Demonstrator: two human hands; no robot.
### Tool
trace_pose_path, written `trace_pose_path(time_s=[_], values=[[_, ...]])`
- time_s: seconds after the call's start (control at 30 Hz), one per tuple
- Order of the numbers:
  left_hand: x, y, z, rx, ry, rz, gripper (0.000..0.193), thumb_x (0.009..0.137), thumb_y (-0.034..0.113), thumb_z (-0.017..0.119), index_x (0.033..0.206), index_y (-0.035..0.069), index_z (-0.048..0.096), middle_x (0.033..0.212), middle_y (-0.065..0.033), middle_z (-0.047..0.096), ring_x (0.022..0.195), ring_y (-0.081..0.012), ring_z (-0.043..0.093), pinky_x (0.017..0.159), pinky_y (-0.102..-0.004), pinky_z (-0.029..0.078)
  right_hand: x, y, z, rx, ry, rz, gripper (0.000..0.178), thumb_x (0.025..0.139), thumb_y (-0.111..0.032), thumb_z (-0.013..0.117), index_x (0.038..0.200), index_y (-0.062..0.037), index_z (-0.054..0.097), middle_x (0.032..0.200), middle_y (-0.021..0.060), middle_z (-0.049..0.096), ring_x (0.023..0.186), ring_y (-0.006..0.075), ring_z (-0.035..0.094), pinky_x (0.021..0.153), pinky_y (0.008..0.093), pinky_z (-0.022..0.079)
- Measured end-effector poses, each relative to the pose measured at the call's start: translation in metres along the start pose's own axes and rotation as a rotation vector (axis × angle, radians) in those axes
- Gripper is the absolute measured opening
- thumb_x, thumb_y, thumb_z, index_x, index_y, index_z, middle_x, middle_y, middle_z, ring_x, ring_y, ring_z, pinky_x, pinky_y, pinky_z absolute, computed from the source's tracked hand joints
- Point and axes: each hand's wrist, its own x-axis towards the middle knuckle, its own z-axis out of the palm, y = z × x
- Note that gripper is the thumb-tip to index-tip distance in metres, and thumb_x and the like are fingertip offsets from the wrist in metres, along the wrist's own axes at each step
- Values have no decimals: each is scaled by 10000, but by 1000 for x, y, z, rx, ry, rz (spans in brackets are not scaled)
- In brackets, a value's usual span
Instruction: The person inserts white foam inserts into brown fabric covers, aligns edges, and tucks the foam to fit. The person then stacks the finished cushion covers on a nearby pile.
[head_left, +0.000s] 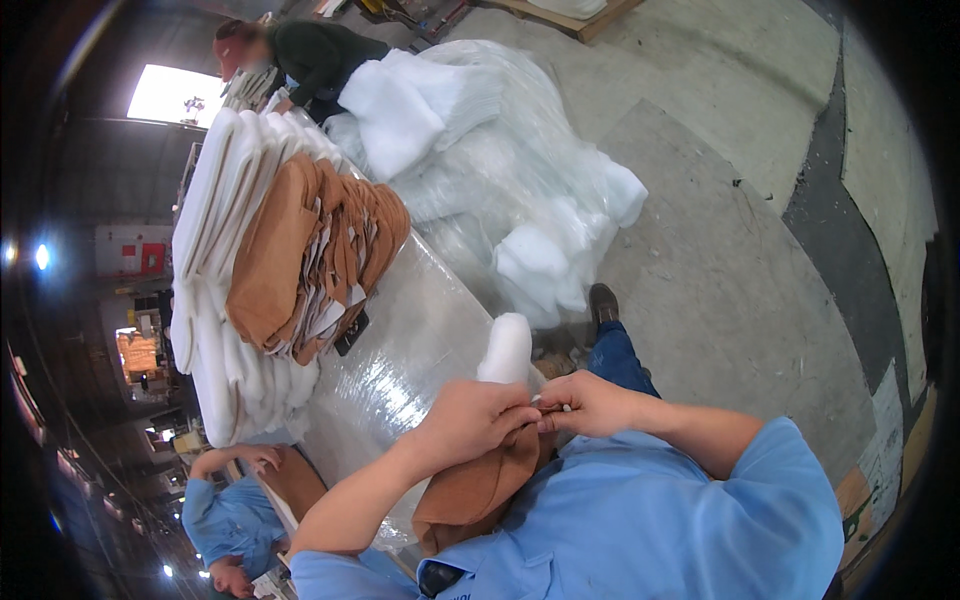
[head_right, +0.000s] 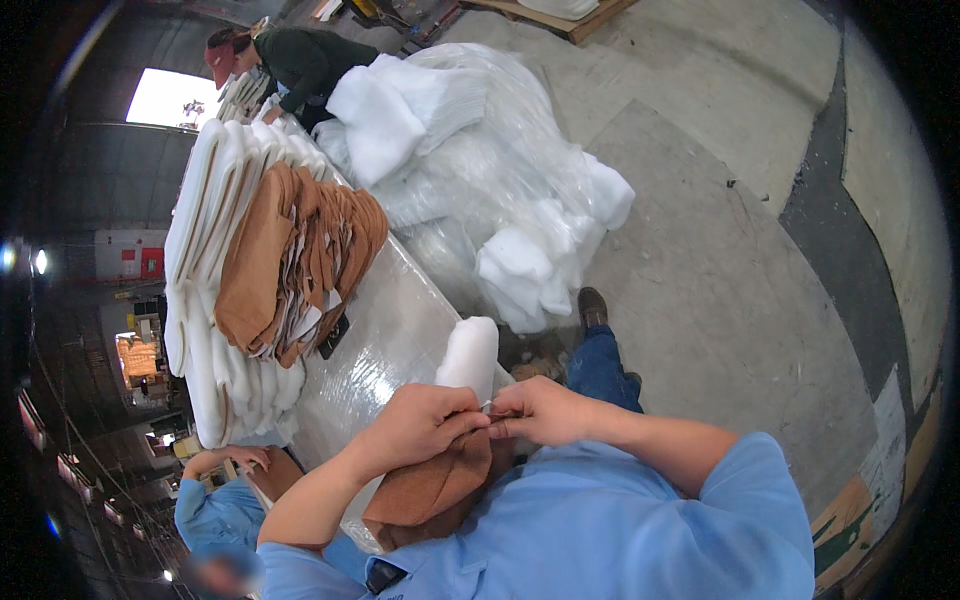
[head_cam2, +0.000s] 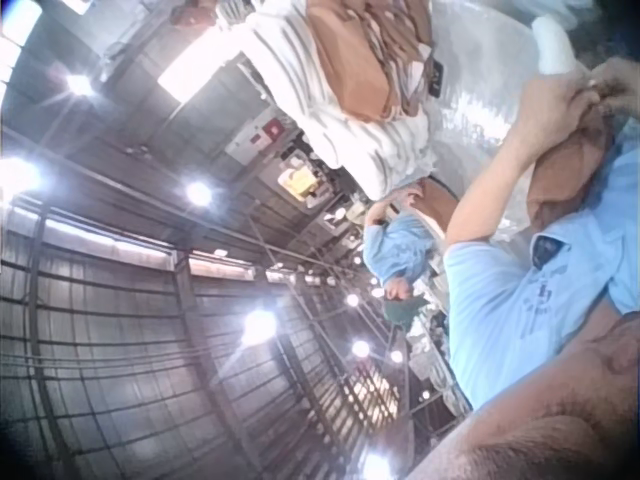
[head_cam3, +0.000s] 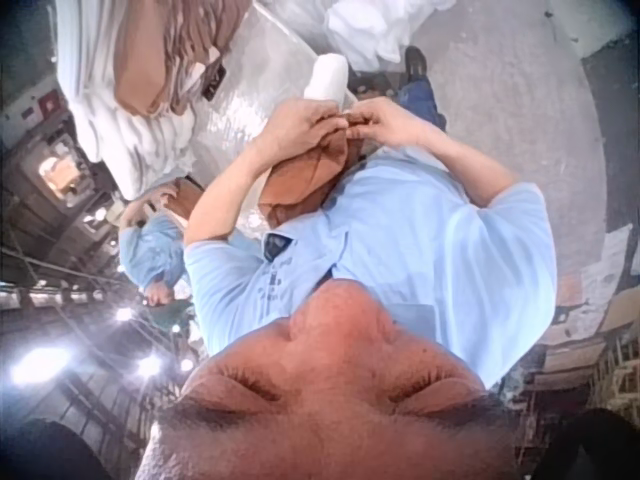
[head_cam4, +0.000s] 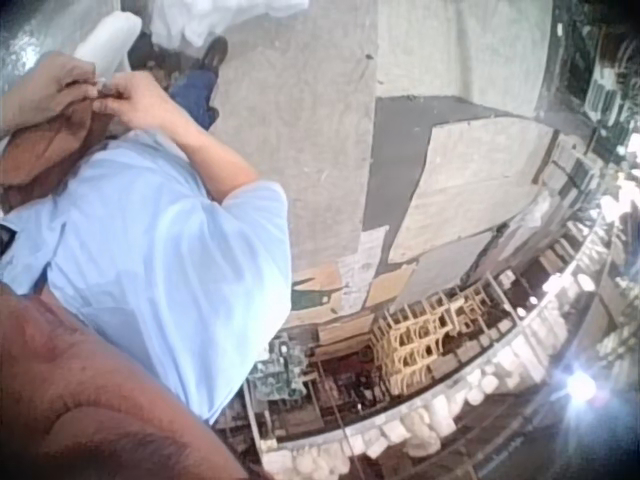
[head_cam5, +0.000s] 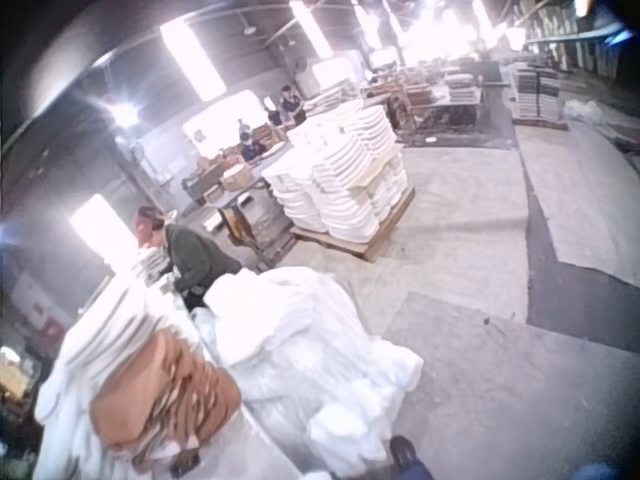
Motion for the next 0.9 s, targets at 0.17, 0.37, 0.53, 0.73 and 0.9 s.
trace_pose_path(time_s=[0.17,0.37,0.53,0.73,0.9], values=[[1,-34,0,-503,-501,-210,339,1070,337,655,902,43,671,765,51,625,711,-55,525,634,-258,443,-4,-14,4,-223,77,-62,212,956,-272,750,1046,-81,756,1048,127,663,1027,341,644,902,422,520],[11,-39,1,-681,-569,-320,354,1077,335,650,860,56,635,759,89,550,701,-45,468,626,-244,407,1,-29,-9,-529,209,-206,179,925,-276,771,986,-108,764,1515,222,427,1436,455,379,1125,572,369],[12,-33,1,-887,-547,-408,399,1070,369,628,800,76,607,645,43,504,641,-89,455,581,-293,397,11,-31,-19,-591,160,-194,162,926,-277,774,958,-119,767,1689,249,221,1543,521,220,1173,616,312],[13,-3,-14,257,94,-33,264,987,328,732,896,85,683,946,-107,629,718,-243,603,687,-387,515,33,-15,-40,-499,126,-266,176,957,-261,742,1003,-92,763,1688,293,197,1509,529,290,1197,583,314],[28,-32,-11,142,401,213,209,901,207,796,902,39,672,1166,-197,574,930,-389,611,797,-465,531,48,-12,-48,-359,107,-267,195,980,-225,705,1020,-37,738,1604,293,381,1365,450,518,1132,480,440]])
